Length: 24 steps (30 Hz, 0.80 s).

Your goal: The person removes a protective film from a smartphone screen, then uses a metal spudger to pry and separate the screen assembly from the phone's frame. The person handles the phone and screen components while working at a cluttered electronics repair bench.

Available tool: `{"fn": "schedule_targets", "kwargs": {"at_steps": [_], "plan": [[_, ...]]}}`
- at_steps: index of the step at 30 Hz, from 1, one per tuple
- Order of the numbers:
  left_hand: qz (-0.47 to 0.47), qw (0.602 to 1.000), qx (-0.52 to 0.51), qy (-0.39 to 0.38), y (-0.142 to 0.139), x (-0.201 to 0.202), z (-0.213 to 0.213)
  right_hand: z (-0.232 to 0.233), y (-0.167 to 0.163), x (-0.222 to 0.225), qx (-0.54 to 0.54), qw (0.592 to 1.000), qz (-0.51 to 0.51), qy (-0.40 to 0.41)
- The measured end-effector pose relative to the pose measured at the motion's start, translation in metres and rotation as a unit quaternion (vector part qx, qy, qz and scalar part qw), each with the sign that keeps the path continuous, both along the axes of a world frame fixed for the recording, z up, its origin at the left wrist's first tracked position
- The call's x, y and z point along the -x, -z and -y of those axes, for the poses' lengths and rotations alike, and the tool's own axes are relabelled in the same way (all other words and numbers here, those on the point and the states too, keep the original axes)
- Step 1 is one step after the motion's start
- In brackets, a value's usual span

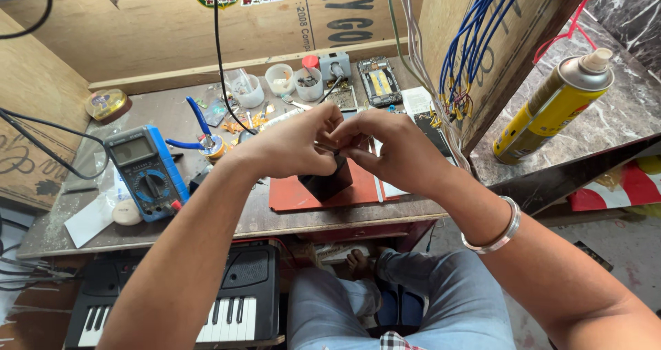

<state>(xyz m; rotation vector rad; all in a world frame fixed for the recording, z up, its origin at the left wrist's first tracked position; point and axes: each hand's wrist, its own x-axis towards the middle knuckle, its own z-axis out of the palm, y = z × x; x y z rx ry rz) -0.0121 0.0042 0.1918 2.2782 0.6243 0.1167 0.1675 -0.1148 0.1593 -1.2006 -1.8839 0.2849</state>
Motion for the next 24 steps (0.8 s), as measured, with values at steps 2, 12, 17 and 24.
{"fn": "schedule_targets", "kwargs": {"at_steps": [2, 12, 17, 24], "plan": [[-0.014, 1.000, -0.007, 0.015, 0.003, -0.003, -0.005, -0.001, -0.005, 0.000, -0.014, 1.000, 0.010, -0.016], [0.075, 0.973, 0.191, 0.102, 0.018, -0.018, -0.022, 0.002, -0.012, -0.005, 0.058, 0.998, 0.003, 0.025], [0.074, 0.979, 0.162, 0.097, 0.015, -0.021, -0.018, 0.004, -0.004, -0.010, 0.028, 0.998, 0.033, 0.052], [0.054, 0.997, 0.047, 0.033, 0.022, -0.026, -0.019, 0.013, 0.009, -0.017, 0.009, 0.994, 0.085, 0.074]]}}
